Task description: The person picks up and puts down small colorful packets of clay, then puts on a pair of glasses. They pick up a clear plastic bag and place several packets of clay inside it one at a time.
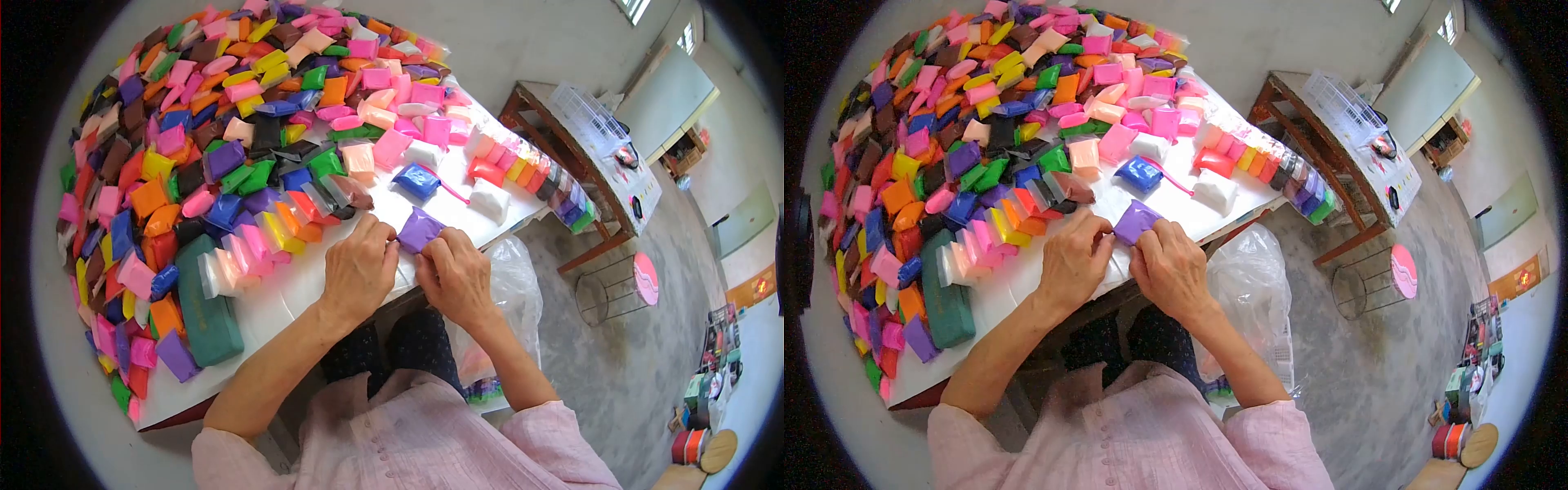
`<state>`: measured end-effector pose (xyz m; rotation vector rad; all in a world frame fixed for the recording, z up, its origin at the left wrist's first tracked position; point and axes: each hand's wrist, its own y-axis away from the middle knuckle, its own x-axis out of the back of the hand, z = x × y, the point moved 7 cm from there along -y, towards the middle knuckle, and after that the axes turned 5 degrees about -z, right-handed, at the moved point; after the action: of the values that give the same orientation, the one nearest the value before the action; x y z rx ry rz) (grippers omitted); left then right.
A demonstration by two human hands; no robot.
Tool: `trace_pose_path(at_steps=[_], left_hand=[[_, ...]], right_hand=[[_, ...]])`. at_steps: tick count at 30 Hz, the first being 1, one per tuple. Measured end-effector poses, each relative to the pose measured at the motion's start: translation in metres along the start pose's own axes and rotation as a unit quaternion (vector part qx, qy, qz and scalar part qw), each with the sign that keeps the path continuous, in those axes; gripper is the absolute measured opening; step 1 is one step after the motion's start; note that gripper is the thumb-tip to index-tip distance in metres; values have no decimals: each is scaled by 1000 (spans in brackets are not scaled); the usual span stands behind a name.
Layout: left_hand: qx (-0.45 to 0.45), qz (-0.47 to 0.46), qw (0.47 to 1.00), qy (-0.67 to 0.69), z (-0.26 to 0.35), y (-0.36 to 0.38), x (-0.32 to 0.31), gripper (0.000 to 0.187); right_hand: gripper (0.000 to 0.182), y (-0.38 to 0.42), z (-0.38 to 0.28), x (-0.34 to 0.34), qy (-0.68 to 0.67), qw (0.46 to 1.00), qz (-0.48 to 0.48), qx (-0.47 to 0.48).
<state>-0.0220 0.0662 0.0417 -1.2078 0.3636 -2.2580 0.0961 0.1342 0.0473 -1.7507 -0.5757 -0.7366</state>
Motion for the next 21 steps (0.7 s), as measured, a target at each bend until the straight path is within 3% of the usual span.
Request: trace_pose_path(at_steps=[21], left_hand=[[-24,23,999,-12,2,-1,3,6]], right_hand=[[15,0,-1,-2,28,1000,-14,5]])
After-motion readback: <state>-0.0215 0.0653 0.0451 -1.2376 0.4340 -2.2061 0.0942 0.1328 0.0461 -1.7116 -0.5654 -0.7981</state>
